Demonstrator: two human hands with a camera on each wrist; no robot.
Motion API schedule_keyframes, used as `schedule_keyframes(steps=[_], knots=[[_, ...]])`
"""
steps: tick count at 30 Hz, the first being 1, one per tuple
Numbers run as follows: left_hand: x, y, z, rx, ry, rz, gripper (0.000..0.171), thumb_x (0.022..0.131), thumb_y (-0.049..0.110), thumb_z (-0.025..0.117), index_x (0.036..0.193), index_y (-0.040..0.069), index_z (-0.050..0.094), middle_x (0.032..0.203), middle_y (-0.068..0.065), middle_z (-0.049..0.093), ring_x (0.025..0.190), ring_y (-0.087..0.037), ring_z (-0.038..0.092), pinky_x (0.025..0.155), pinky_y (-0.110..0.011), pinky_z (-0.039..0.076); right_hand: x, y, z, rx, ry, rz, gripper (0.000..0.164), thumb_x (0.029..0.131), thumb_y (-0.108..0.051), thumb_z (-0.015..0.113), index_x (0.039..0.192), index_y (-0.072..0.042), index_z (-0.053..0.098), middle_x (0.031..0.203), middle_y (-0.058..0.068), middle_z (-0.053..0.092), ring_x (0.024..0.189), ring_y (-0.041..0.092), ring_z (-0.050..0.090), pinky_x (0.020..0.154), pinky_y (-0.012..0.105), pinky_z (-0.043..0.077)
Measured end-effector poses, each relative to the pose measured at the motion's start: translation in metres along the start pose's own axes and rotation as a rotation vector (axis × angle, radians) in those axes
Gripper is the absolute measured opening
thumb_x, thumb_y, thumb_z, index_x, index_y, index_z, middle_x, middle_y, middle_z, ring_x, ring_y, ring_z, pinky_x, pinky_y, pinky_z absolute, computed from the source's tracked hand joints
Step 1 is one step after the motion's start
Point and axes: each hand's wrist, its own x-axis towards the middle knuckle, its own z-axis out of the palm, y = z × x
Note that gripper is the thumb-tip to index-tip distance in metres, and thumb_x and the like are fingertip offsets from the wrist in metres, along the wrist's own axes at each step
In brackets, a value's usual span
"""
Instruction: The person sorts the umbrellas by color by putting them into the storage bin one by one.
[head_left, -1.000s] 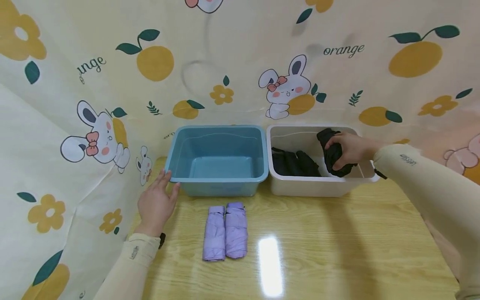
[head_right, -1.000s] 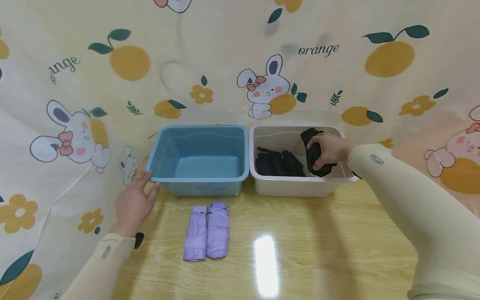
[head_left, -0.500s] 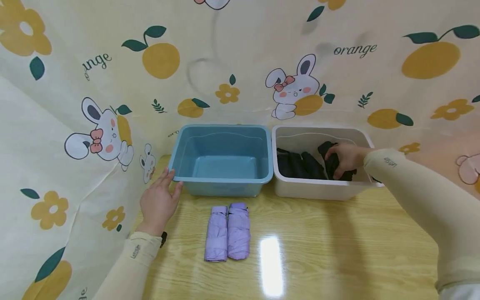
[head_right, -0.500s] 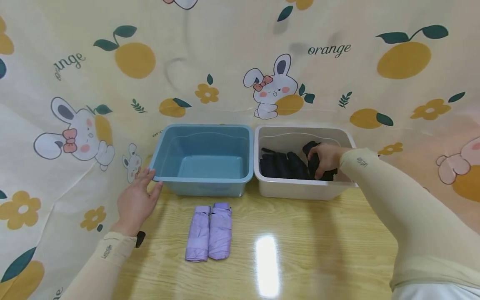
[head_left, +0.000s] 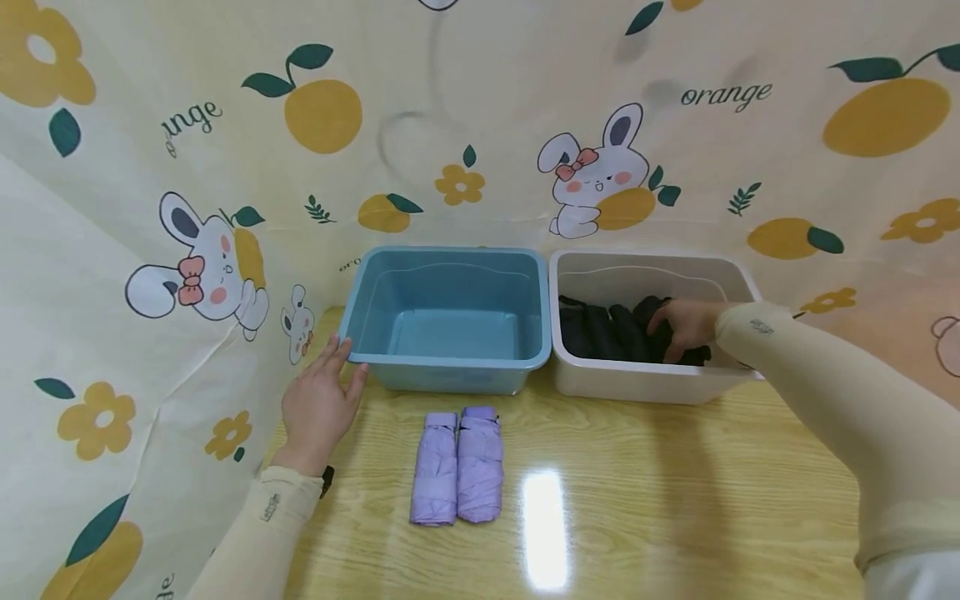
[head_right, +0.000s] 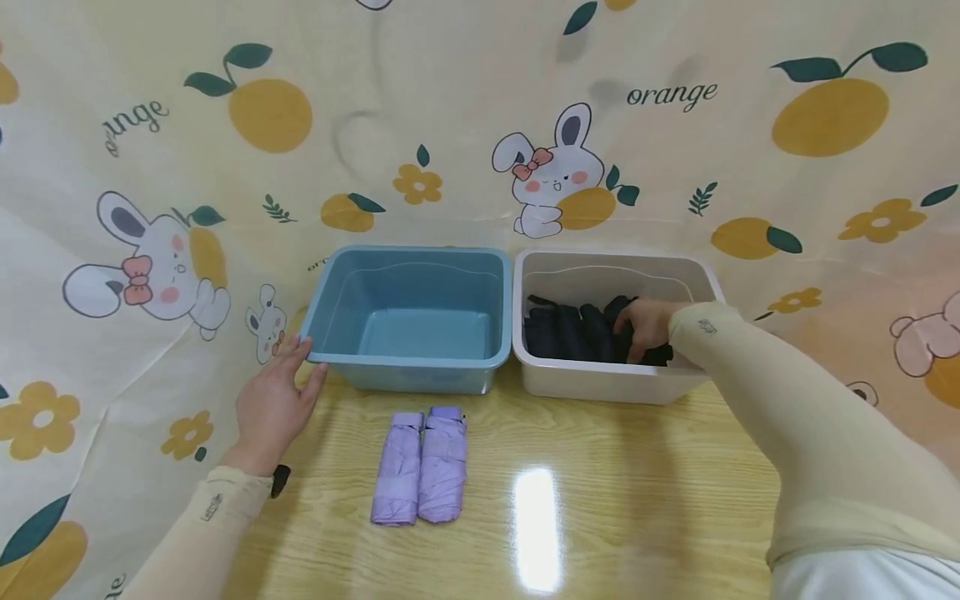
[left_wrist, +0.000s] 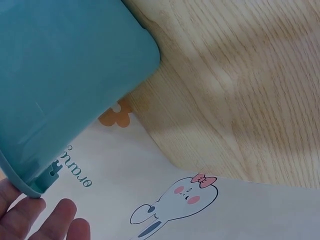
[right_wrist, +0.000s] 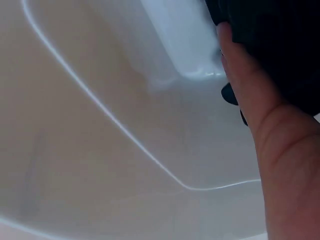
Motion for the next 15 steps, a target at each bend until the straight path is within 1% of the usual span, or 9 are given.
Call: schedule_keyframes(steps=[3, 5, 7, 8, 9, 11, 12, 15], knots=[[-0.0005, 0.0001, -0.0013, 0.003, 0.001, 0.005, 0.054, 0.097, 0.039, 0.063, 0.138, 0.004, 0.059, 0.144, -0.015, 0.051, 0.112, -0.042, 0.062, 0.062, -0.050, 0.051, 0.0030, 0.0013, 0.0010, 0.015, -0.048, 0.020, 0.065, 0.068, -0.018, 0.089, 0.124, 0.004, 0.063, 0.134, 0.038, 0.048, 0.124, 0.055, 0.044, 0.098, 0.062, 0.041], [-0.0004, 0.0005, -0.0018, 0.003, 0.002, 0.008, 0.053, 0.097, 0.038, 0.064, 0.137, 0.004, 0.060, 0.144, -0.015, 0.052, 0.112, -0.042, 0.062, 0.062, -0.050, 0.052, 0.0041, 0.0034, 0.0028, 0.037, -0.088, 0.041, 0.066, 0.068, -0.016, 0.087, 0.126, 0.005, 0.062, 0.140, 0.042, 0.038, 0.130, 0.059, 0.035, 0.101, 0.064, 0.037], [-0.0002, 0.0009, -0.0021, 0.004, 0.001, 0.006, 0.053, 0.097, 0.038, 0.064, 0.137, 0.004, 0.060, 0.143, -0.016, 0.052, 0.113, -0.041, 0.062, 0.062, -0.050, 0.052, 0.0041, 0.0052, 0.0042, 0.064, -0.131, 0.062, 0.067, 0.069, -0.014, 0.085, 0.128, 0.006, 0.060, 0.145, 0.045, 0.028, 0.132, 0.063, 0.026, 0.102, 0.066, 0.035], [0.0000, 0.0010, -0.0021, 0.005, -0.001, 0.003, 0.053, 0.097, 0.037, 0.065, 0.137, 0.004, 0.060, 0.143, -0.016, 0.052, 0.114, -0.041, 0.062, 0.062, -0.050, 0.052, 0.0043, 0.0062, 0.0048, 0.075, -0.153, 0.085, 0.068, 0.070, -0.015, 0.083, 0.130, 0.005, 0.059, 0.148, 0.044, 0.023, 0.134, 0.062, 0.023, 0.101, 0.066, 0.035], [0.0000, 0.0016, -0.0024, 0.003, -0.002, 0.002, 0.053, 0.097, 0.037, 0.065, 0.137, 0.003, 0.059, 0.143, -0.016, 0.052, 0.114, -0.041, 0.061, 0.062, -0.050, 0.052, 0.0030, 0.0067, 0.0051, 0.078, -0.171, 0.088, 0.069, 0.071, -0.015, 0.082, 0.132, 0.006, 0.058, 0.149, 0.045, 0.019, 0.134, 0.063, 0.020, 0.102, 0.066, 0.034], [0.0002, 0.0028, -0.0030, 0.000, -0.001, 0.000, 0.053, 0.096, 0.036, 0.066, 0.137, 0.003, 0.059, 0.143, -0.016, 0.052, 0.114, -0.041, 0.061, 0.063, -0.050, 0.052, 0.0003, 0.0069, 0.0049, 0.062, -0.200, 0.103, 0.071, 0.072, -0.018, 0.079, 0.134, 0.007, 0.055, 0.150, 0.044, 0.020, 0.136, 0.061, 0.020, 0.104, 0.066, 0.032], [0.0003, 0.0031, -0.0033, -0.001, 0.001, 0.001, 0.052, 0.096, 0.035, 0.066, 0.137, 0.003, 0.059, 0.143, -0.016, 0.052, 0.113, -0.041, 0.062, 0.063, -0.050, 0.053, -0.0010, 0.0062, 0.0040, 0.042, -0.211, 0.099, 0.071, 0.073, -0.019, 0.078, 0.134, 0.008, 0.055, 0.148, 0.044, 0.022, 0.135, 0.061, 0.021, 0.104, 0.067, 0.032], [0.0002, 0.0034, -0.0031, -0.006, 0.010, 0.008, 0.052, 0.096, 0.035, 0.067, 0.137, 0.003, 0.060, 0.142, -0.016, 0.053, 0.112, -0.042, 0.062, 0.063, -0.051, 0.053, -0.0037, 0.0045, 0.0018, -0.023, -0.236, 0.075, 0.072, 0.075, -0.022, 0.076, 0.135, 0.010, 0.053, 0.145, 0.044, 0.030, 0.134, 0.061, 0.024, 0.107, 0.068, 0.025]])
